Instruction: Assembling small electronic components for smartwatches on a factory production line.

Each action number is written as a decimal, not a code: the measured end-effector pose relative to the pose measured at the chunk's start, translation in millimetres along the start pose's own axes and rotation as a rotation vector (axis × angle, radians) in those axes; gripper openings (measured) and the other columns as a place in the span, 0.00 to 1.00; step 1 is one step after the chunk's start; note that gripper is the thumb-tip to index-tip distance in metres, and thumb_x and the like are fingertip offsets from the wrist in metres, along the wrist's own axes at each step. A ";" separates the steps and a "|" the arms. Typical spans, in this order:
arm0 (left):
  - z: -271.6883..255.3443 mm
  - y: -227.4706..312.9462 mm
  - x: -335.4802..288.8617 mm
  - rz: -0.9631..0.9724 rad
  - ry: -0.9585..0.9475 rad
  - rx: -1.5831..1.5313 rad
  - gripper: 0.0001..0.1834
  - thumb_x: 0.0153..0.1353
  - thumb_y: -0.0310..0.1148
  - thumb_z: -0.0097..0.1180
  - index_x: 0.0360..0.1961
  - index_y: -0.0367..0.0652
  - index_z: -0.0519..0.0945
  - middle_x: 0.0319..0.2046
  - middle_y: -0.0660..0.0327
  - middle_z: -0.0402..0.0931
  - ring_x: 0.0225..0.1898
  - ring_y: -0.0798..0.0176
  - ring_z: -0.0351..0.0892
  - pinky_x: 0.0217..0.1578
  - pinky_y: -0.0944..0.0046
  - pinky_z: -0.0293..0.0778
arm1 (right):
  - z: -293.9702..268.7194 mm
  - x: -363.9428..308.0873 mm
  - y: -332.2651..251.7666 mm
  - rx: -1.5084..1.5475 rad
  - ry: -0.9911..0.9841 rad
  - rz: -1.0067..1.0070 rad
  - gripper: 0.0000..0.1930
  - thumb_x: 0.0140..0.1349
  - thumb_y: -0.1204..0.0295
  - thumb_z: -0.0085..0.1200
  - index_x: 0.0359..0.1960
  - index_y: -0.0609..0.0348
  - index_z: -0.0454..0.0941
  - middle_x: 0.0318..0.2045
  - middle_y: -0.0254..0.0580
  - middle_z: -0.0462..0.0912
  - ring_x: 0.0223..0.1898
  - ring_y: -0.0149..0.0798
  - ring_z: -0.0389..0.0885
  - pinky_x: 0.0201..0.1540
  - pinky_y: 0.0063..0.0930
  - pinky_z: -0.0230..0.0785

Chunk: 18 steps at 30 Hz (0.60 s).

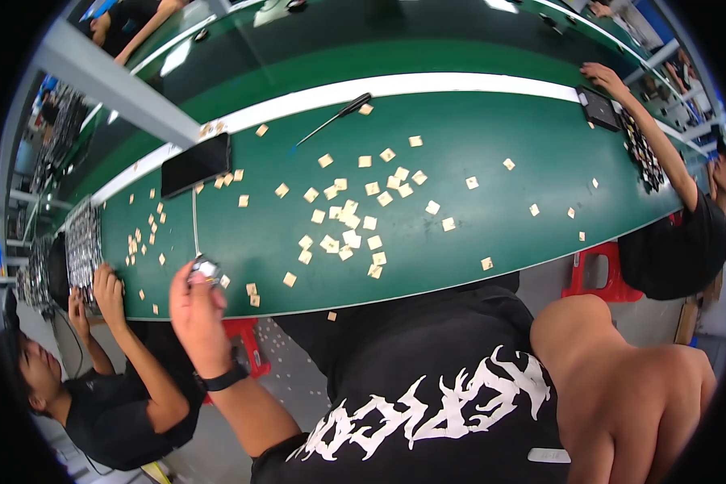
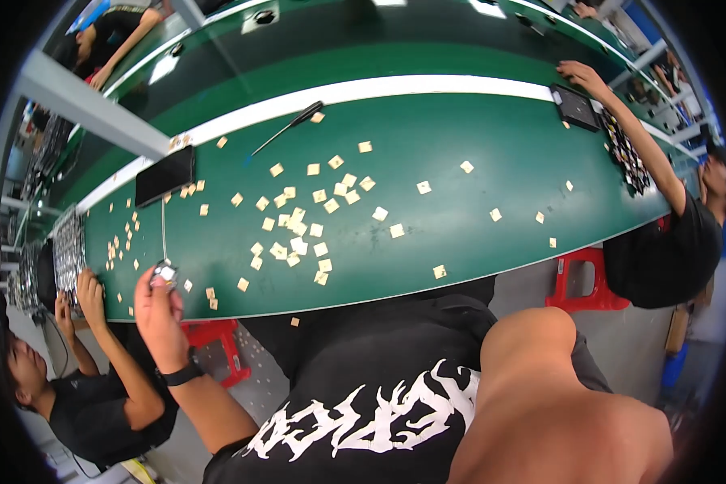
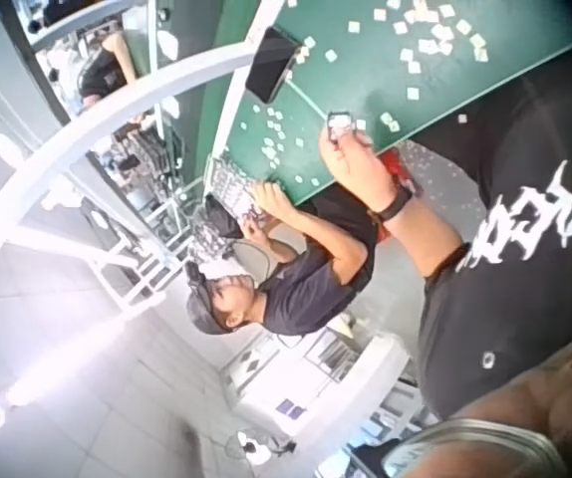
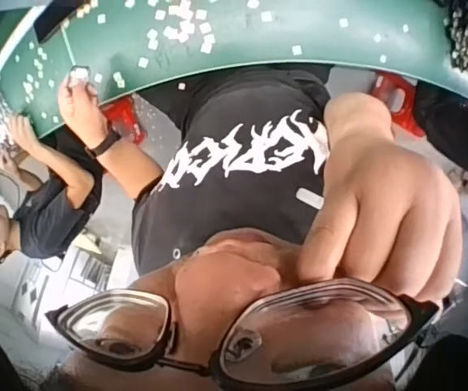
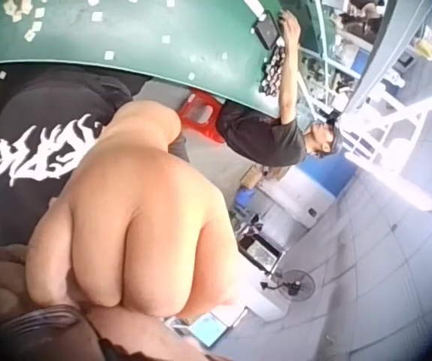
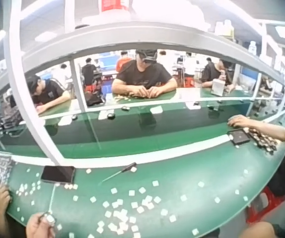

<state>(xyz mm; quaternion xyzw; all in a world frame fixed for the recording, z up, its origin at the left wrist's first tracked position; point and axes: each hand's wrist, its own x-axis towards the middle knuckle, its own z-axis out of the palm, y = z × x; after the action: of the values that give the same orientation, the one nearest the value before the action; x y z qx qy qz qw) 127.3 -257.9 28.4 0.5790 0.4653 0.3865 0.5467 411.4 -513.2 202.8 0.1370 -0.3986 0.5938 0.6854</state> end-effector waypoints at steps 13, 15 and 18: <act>-139.3 -55.7 105.2 -0.110 0.227 0.453 0.12 0.74 0.40 0.51 0.47 0.45 0.80 0.16 0.71 0.68 0.13 0.78 0.59 0.13 0.75 0.52 | 14.9 -57.9 -64.8 -0.723 0.101 -0.321 0.15 0.72 0.69 0.56 0.26 0.63 0.76 0.27 0.47 0.78 0.21 0.42 0.69 0.28 0.45 0.68; -137.8 -59.1 119.5 -0.096 0.198 0.521 0.13 0.75 0.39 0.50 0.48 0.43 0.79 0.18 0.69 0.70 0.12 0.77 0.60 0.13 0.74 0.54 | 4.4 -96.6 -76.0 -0.966 0.443 -0.434 0.03 0.70 0.78 0.52 0.40 0.59 0.78 0.42 0.44 0.76 0.33 0.38 0.74 0.32 0.34 0.75; -170.3 -82.4 133.2 0.067 0.230 0.697 0.17 0.75 0.41 0.48 0.51 0.41 0.80 0.25 0.61 0.79 0.18 0.71 0.74 0.18 0.70 0.67 | -38.7 -146.5 -103.8 -1.315 0.872 -0.489 0.09 0.71 0.80 0.49 0.50 0.61 0.78 0.47 0.49 0.77 0.31 0.30 0.75 0.26 0.25 0.73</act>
<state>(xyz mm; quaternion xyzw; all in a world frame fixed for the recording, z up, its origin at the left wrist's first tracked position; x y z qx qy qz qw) -9.5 -85.9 -43.9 0.6982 0.6082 0.2850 0.2478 525.4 -617.6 103.6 -0.4517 -0.3221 0.0734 0.8287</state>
